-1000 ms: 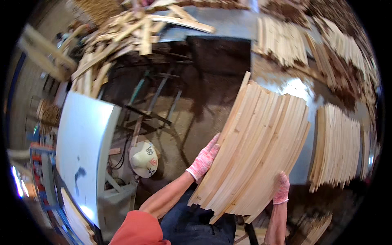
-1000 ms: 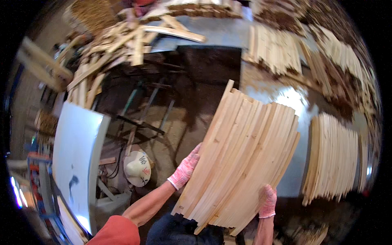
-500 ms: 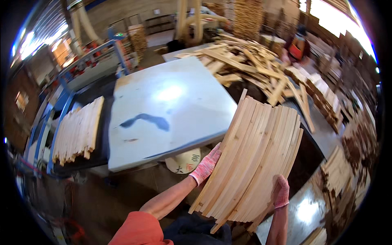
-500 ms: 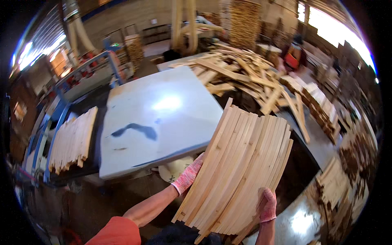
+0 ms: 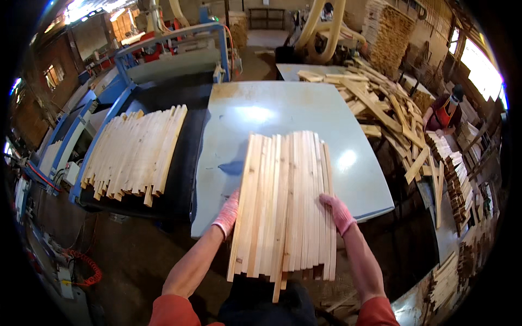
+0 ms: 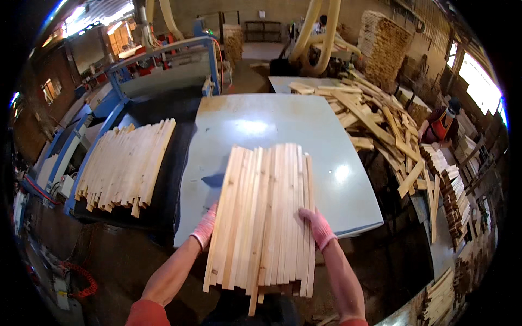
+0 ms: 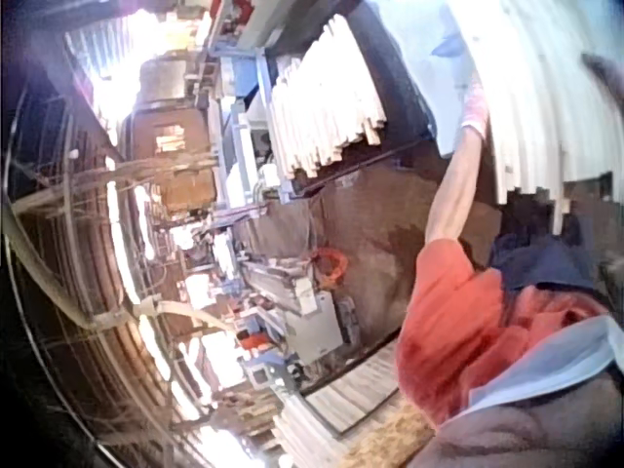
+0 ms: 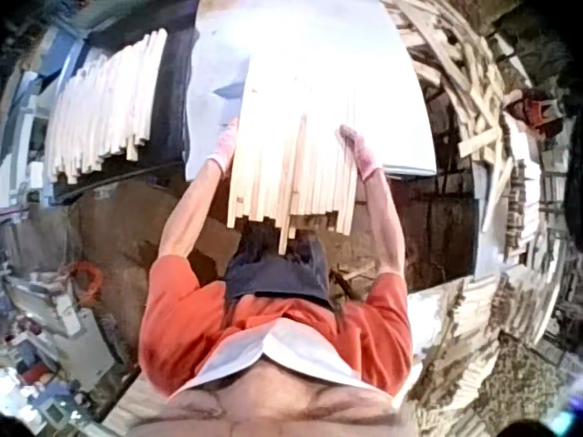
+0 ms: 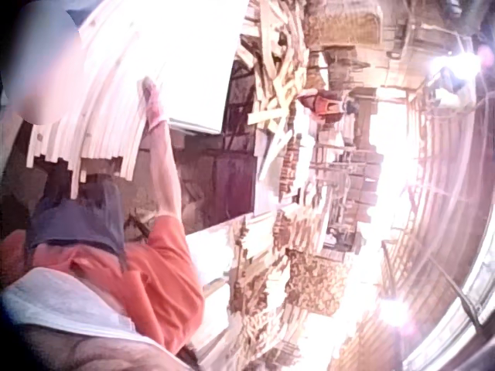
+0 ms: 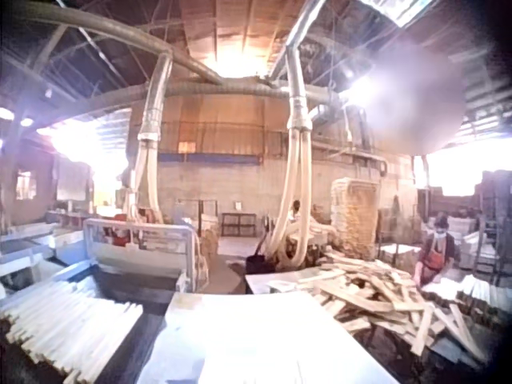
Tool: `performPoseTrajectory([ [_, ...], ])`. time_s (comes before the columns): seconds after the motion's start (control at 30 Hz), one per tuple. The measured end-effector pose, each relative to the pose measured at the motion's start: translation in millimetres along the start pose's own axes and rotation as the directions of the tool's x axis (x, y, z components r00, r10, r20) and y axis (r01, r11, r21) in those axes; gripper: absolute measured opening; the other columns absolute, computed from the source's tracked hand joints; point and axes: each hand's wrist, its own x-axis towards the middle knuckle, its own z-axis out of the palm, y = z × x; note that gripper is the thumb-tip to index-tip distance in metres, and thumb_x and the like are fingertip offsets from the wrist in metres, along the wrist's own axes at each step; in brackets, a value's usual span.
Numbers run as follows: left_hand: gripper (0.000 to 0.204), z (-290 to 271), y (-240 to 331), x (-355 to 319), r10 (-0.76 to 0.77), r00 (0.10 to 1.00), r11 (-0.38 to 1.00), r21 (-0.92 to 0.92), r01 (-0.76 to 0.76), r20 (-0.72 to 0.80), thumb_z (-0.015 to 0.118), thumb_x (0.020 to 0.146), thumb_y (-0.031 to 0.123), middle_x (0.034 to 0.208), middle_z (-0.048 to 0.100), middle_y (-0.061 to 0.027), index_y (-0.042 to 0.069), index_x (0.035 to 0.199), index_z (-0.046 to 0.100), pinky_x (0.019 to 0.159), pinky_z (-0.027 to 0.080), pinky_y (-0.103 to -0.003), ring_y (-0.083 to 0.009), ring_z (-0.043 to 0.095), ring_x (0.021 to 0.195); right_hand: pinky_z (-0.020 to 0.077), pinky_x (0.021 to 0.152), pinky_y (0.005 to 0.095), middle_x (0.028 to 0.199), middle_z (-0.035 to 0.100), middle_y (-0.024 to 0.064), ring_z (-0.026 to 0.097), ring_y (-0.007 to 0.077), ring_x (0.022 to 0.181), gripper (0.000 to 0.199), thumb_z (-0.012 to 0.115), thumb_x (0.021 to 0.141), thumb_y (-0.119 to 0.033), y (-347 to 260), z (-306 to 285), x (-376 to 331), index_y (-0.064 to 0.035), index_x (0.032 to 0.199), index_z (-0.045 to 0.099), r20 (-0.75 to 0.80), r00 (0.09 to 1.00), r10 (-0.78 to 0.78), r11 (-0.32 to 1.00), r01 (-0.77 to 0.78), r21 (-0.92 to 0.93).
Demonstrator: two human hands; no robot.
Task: The person sorts and stacks wooden planks on a metal table and a conveyor belt in a workshop. They pick up stacks of planks, arrange them, and feed individual pieces into a processing machine.
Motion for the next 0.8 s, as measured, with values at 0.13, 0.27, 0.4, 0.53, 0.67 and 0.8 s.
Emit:
performPoseTrajectory([
  [0.13, 0.062, -44, 6, 58, 0.126, 0.991, 0.990, -0.057, -0.128, -0.033, 0.046, 0.109, 0.057, 0.128, 0.071, -0.0058, 0.008, 0.142, 0.064, 0.101, 0.051, -0.035, -0.0187, 0.065, 0.113, 0.0617, 0.087, 0.0372, 0.112, 0.075, 0.0108, 0.073, 0.0215, 0.097, 0.043, 0.072, 0.098, -0.028, -35, 40, 52, -0.0004, 0.129, 0.065, 0.047, 0.998, 0.048, 0.995, -0.044, -0.086],
  [0.27, 0.062, -39, 38, 95, 0.203, 0.979, 0.975, -0.089, -0.201, 0.004, 0.043, 0.111, 0.057, 0.131, 0.071, -0.0057, 0.008, 0.142, 0.064, 0.102, 0.051, -0.035, -0.0188, 0.066, 0.114, 0.0606, 0.089, 0.0355, 0.115, 0.075, 0.0098, 0.073, 0.0202, 0.098, 0.041, 0.072, 0.097, -0.030, -62, 57, 96, -0.0006, 0.126, 0.070, 0.106, 0.989, 0.102, 0.995, -0.099, -0.026],
  [0.4, 0.064, -50, 69, 148, 0.178, 0.984, 0.982, -0.056, -0.179, -0.024, 0.044, 0.109, 0.060, 0.130, 0.071, -0.0058, 0.008, 0.142, 0.065, 0.102, 0.051, -0.035, -0.0187, 0.066, 0.113, 0.0630, 0.087, 0.0375, 0.110, 0.077, 0.0119, 0.075, 0.0222, 0.091, 0.042, 0.072, 0.096, -0.034, -91, 81, 139, -0.0016, 0.123, 0.072, 0.061, 0.997, 0.046, 0.994, -0.040, -0.098],
  [0.53, 0.068, -16, 109, 171, 0.073, 0.989, 0.997, -0.028, -0.077, -0.127, 0.045, 0.107, 0.065, 0.129, 0.073, -0.0066, 0.010, 0.141, 0.065, 0.101, 0.053, -0.036, -0.0186, 0.067, 0.112, 0.0589, 0.090, 0.0335, 0.123, 0.075, 0.0045, 0.072, 0.0159, 0.099, 0.047, 0.069, 0.099, -0.037, -108, 79, 197, -0.0078, 0.136, 0.068, 0.071, 0.996, 0.049, 0.995, -0.042, -0.092],
  [0.67, 0.067, -20, 136, 206, 0.094, 0.989, 0.996, 0.001, -0.094, -0.114, 0.046, 0.105, 0.066, 0.133, 0.072, -0.0070, 0.014, 0.144, 0.063, 0.101, 0.055, -0.039, -0.0205, 0.068, 0.114, 0.0576, 0.089, 0.0331, 0.118, 0.075, 0.0022, 0.070, 0.0133, 0.098, 0.045, 0.068, 0.101, -0.039, -142, 104, 229, -0.0078, 0.133, 0.070, 0.080, 0.992, 0.093, 0.987, -0.081, -0.142],
  [0.8, 0.079, -23, 162, 226, 0.133, 0.974, 0.952, 0.297, -0.074, -0.183, 0.043, 0.103, 0.073, 0.129, 0.073, -0.0123, 0.007, 0.140, 0.067, 0.103, 0.052, -0.041, -0.0264, 0.069, 0.115, 0.0568, 0.086, 0.0326, 0.109, 0.074, 0.0016, 0.069, 0.0133, 0.095, 0.053, 0.067, 0.100, -0.051, -150, 96, 269, -0.0071, 0.130, 0.070, 0.125, 0.988, 0.088, 0.972, -0.058, -0.227],
])
